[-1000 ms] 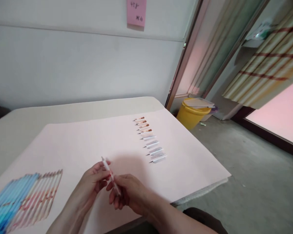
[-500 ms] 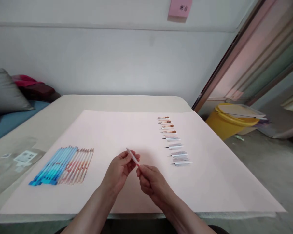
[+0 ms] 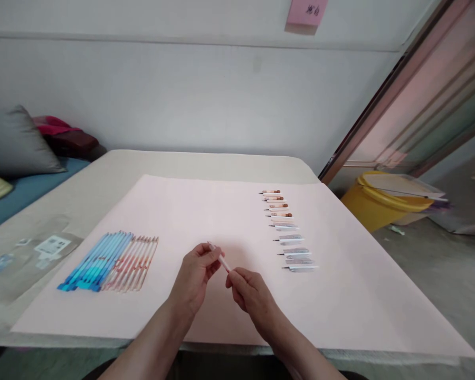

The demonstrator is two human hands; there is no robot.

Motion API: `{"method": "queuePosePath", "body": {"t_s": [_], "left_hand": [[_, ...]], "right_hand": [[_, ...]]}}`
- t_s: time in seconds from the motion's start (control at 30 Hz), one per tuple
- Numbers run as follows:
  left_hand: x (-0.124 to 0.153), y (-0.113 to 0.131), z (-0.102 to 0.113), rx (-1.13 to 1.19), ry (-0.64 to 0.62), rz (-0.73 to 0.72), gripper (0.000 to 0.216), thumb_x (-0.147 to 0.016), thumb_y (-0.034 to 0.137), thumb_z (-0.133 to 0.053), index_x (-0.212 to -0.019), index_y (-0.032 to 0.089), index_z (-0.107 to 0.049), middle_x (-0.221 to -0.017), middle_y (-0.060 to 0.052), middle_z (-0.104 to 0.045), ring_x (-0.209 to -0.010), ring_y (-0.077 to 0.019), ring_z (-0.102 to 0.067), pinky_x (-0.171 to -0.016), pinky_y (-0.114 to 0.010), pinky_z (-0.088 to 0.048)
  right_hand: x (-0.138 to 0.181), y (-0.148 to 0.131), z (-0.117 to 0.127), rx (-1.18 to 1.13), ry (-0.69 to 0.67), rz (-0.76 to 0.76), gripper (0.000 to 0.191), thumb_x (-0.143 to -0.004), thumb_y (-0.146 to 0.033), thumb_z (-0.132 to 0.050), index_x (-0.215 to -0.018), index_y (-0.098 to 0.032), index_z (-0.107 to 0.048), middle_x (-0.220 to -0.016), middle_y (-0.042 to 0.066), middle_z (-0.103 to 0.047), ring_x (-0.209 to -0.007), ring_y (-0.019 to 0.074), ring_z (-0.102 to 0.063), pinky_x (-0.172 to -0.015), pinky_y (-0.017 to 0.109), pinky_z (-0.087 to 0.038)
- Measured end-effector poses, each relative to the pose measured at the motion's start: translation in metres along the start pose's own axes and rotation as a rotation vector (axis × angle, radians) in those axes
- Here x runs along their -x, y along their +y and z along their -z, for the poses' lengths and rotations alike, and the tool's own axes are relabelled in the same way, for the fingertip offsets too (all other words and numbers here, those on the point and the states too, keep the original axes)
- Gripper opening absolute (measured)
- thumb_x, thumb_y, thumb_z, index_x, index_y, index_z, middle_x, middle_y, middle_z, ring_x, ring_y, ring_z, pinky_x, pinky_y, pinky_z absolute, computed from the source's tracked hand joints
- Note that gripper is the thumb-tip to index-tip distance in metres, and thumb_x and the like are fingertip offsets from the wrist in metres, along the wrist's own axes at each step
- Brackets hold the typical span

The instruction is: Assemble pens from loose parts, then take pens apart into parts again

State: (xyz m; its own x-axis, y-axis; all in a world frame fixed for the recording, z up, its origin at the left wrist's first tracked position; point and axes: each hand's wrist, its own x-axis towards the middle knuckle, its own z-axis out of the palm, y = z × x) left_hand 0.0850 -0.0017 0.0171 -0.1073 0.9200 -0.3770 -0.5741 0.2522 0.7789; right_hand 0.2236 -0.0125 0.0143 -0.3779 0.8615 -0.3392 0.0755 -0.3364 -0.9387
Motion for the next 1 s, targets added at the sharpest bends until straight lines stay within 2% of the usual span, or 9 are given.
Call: {"method": "queuePosePath", "body": {"t_s": [0.1,0.23,0.3,0.37,0.43,0.6,0.77,0.9,1.0], "left_hand": [[-0.0003,-0.0002,0.0005,-0.015,0.017,0.019,0.02,-0.067,0.029,-0.072,-0.072,0.016,-0.058,-0.074,0.0,-0.058,-0.067,-0.0094,-0.056,-0.067,-0.024,-0.046],[-0.0029,0.0023,0.0019,0.105,-0.038,0.044,0.022,-0.068,0.014,-0.068,-0.089,0.016,-0.063,-0.098,-0.007,-0.062,-0.095,-0.0165,-0.058,-0.08,-0.028,-0.047],[-0.0042,0.0035,0.0028,0.065,-0.002,0.027,0.026,-0.066,0.01,-0.069,-0.091,0.016,-0.064,-0.092,-0.005,-0.062,-0.086,-0.0126,-0.059,-0.072,-0.022,-0.048],[-0.0045,0.0045,0.003,-0.007,0.051,0.035,0.027,-0.065,0.015,-0.071,-0.091,0.017,-0.064,-0.08,-0.001,-0.06,-0.066,-0.006,-0.056,-0.057,-0.016,-0.044],[-0.004,0.0054,0.0023,-0.036,0.072,0.063,0.027,-0.066,0.021,-0.072,-0.091,0.017,-0.064,-0.075,0.002,-0.058,-0.058,-0.0038,-0.052,-0.051,-0.015,-0.041],[-0.0039,0.0071,0.0015,0.053,-0.004,0.066,0.032,-0.065,0.006,-0.067,-0.095,0.017,-0.063,-0.098,-0.007,-0.064,-0.091,-0.0138,-0.059,-0.076,-0.024,-0.048],[-0.0043,0.0056,0.0037,-0.044,0.068,0.061,0.036,-0.066,0.018,-0.07,-0.101,0.02,-0.063,-0.091,-0.002,-0.063,-0.072,-0.0069,-0.057,-0.06,-0.018,-0.044],[-0.0042,0.0044,0.0037,0.043,-0.024,0.074,0.037,-0.066,0.012,-0.069,-0.101,0.018,-0.062,-0.102,-0.008,-0.062,-0.095,-0.0159,-0.058,-0.078,-0.026,-0.046],[-0.0047,0.0046,0.004,0.0,0.004,0.068,0.039,-0.066,0.011,-0.069,-0.103,0.019,-0.062,-0.097,-0.006,-0.062,-0.088,-0.0125,-0.058,-0.07,-0.021,-0.046]], "right_hand": [[0.0003,-0.0019,-0.0004,0.01,0.017,-0.022,0.022,-0.081,-0.03,-0.044,-0.065,-0.017,-0.051,-0.04,-0.007,-0.037,-0.039,0.0062,-0.028,-0.041,0.02,-0.02],[0.0008,-0.0037,0.0011,-0.011,0.043,-0.026,0.023,-0.082,-0.03,-0.043,-0.065,-0.017,-0.05,-0.04,-0.008,-0.035,-0.038,0.006,-0.027,-0.041,0.02,-0.019],[0.0017,-0.0038,0.0019,-0.013,0.02,-0.007,0.022,-0.082,-0.03,-0.044,-0.066,-0.017,-0.051,-0.041,-0.008,-0.035,-0.039,0.0059,-0.027,-0.041,0.02,-0.019],[0.0026,-0.0037,0.0022,-0.009,-0.003,0.003,0.022,-0.082,-0.03,-0.045,-0.066,-0.017,-0.051,-0.041,-0.008,-0.035,-0.039,0.0059,-0.027,-0.041,0.02,-0.019],[0.0031,-0.004,0.0027,-0.005,-0.004,-0.004,0.022,-0.081,-0.03,-0.045,-0.066,-0.017,-0.052,-0.041,-0.008,-0.035,-0.039,0.006,-0.028,-0.041,0.02,-0.02],[0.0029,-0.0063,0.0058,-0.004,0.027,-0.027,0.021,-0.081,-0.029,-0.044,-0.065,-0.016,-0.052,-0.04,-0.008,-0.037,-0.038,0.0059,-0.028,-0.041,0.02,-0.02],[0.0029,-0.0066,0.0062,0.0,0.012,-0.033,0.021,-0.08,-0.03,-0.045,-0.065,-0.016,-0.052,-0.04,-0.007,-0.037,-0.039,0.0061,-0.028,-0.041,0.02,-0.02],[0.0022,-0.0061,0.0055,-0.006,0.028,-0.035,0.021,-0.08,-0.03,-0.044,-0.065,-0.017,-0.051,-0.039,-0.008,-0.036,-0.038,0.0059,-0.027,-0.041,0.02,-0.02],[0.0019,-0.0054,0.0055,0.0,0.014,-0.026,0.021,-0.081,-0.029,-0.044,-0.065,-0.017,-0.051,-0.039,-0.008,-0.037,-0.038,0.0056,-0.026,-0.041,0.02,-0.02]]}}
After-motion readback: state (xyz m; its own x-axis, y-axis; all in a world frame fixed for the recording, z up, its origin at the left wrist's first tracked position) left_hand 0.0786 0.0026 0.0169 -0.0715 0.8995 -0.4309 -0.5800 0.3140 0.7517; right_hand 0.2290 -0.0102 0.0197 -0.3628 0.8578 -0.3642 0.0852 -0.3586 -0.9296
